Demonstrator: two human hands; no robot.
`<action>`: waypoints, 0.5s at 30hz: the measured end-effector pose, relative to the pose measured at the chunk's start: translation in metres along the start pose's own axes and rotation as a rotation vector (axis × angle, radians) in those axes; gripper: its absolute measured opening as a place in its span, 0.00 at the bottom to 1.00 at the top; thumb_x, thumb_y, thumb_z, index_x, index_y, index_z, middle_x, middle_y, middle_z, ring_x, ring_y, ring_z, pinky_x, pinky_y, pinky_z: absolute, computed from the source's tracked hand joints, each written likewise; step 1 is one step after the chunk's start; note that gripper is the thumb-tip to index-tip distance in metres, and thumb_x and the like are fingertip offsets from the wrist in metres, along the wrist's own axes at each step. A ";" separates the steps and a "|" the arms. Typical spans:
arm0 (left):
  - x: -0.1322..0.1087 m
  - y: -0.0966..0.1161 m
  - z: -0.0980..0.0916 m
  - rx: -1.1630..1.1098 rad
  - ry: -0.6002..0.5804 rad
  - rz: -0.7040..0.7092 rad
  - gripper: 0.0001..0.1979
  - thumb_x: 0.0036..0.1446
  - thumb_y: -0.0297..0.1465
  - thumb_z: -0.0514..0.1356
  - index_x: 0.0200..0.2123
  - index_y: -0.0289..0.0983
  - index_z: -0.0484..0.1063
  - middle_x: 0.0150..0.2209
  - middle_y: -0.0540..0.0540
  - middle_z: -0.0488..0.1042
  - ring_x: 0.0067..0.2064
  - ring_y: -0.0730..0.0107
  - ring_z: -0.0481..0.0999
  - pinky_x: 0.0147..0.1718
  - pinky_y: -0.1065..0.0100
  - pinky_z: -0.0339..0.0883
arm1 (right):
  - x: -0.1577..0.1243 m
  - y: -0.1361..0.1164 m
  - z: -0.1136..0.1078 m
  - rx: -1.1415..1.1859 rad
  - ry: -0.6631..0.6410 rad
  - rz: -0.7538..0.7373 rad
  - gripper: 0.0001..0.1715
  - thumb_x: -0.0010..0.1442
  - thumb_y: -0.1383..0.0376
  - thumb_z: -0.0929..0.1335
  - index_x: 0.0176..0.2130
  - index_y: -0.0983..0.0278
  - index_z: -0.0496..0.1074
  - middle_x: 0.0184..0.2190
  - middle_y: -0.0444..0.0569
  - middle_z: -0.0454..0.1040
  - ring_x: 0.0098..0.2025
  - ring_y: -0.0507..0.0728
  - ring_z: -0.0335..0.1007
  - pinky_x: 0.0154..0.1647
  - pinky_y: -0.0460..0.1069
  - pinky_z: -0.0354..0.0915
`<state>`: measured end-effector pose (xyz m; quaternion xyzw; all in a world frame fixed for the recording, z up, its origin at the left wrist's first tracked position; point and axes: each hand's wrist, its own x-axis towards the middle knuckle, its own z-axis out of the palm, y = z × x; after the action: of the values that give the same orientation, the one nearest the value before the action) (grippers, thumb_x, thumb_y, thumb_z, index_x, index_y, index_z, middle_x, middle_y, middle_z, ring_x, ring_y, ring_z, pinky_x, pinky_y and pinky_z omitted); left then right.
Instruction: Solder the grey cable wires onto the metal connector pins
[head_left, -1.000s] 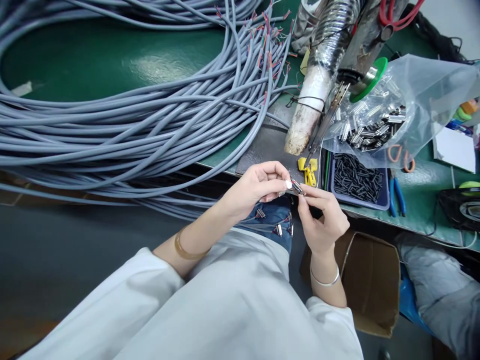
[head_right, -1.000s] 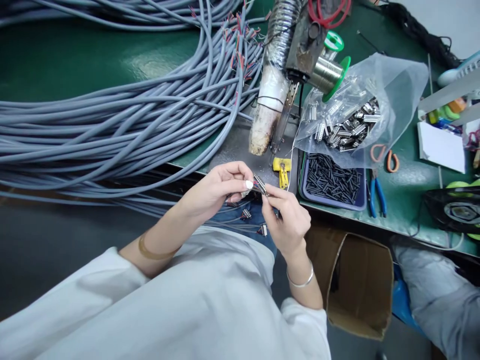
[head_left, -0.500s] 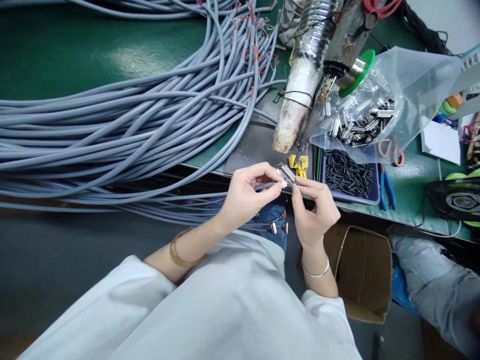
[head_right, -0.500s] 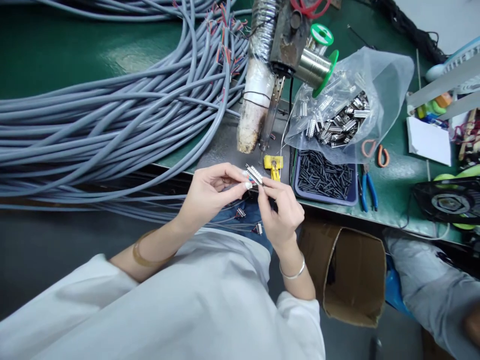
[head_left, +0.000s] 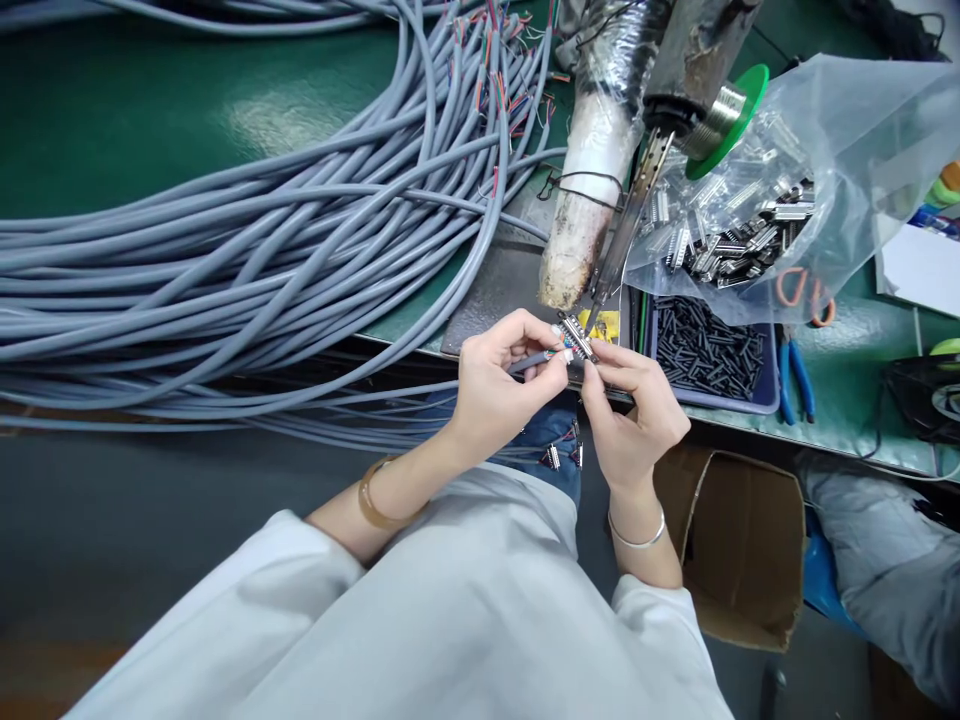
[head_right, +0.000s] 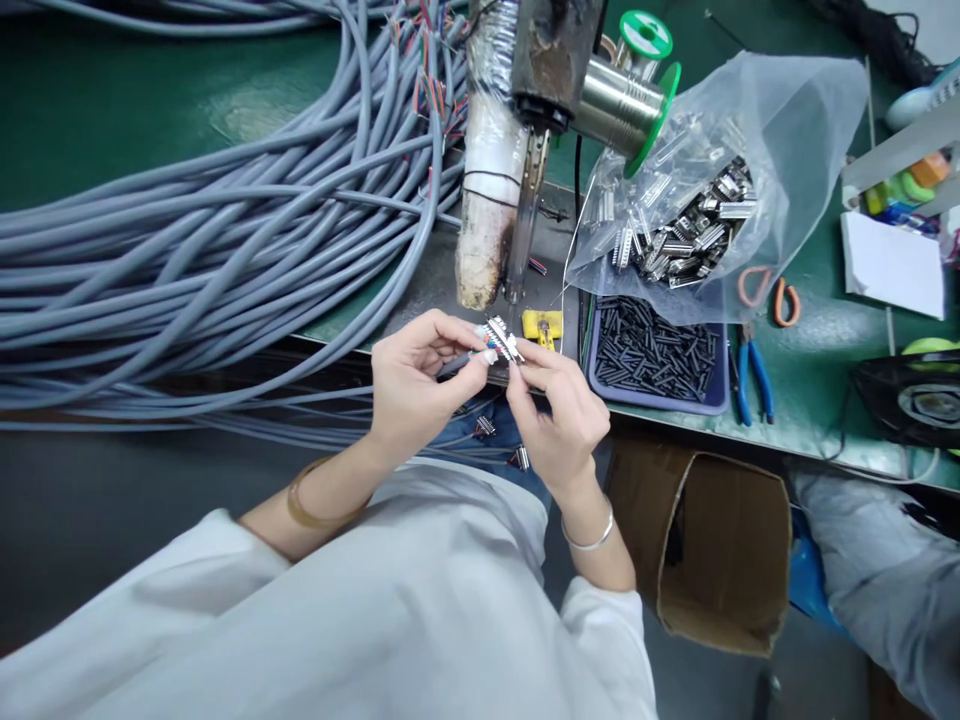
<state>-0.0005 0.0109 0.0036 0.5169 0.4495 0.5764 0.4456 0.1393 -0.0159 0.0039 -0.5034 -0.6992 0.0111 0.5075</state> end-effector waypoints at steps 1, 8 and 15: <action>0.001 0.001 0.001 0.004 0.002 0.004 0.05 0.48 0.24 0.65 0.28 0.36 0.72 0.26 0.52 0.73 0.26 0.78 0.73 0.25 0.77 0.66 | 0.001 0.000 0.000 -0.002 -0.001 0.001 0.10 0.60 0.74 0.73 0.38 0.59 0.75 0.41 0.45 0.84 0.43 0.54 0.83 0.45 0.50 0.78; 0.004 0.006 0.001 0.019 -0.026 -0.032 0.04 0.50 0.24 0.65 0.30 0.36 0.72 0.27 0.51 0.74 0.27 0.78 0.72 0.25 0.77 0.65 | 0.007 0.003 -0.001 -0.006 -0.007 -0.007 0.10 0.59 0.73 0.74 0.38 0.58 0.75 0.41 0.45 0.84 0.42 0.55 0.83 0.44 0.51 0.79; 0.005 0.004 0.000 -0.042 -0.024 -0.081 0.04 0.50 0.24 0.66 0.30 0.35 0.73 0.29 0.50 0.76 0.28 0.78 0.73 0.26 0.77 0.66 | 0.007 0.006 -0.001 -0.006 -0.028 -0.002 0.09 0.61 0.72 0.73 0.38 0.59 0.75 0.42 0.45 0.84 0.42 0.55 0.84 0.44 0.51 0.80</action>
<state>-0.0010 0.0151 0.0090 0.4957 0.4526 0.5608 0.4848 0.1438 -0.0086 0.0059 -0.5041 -0.7068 0.0154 0.4961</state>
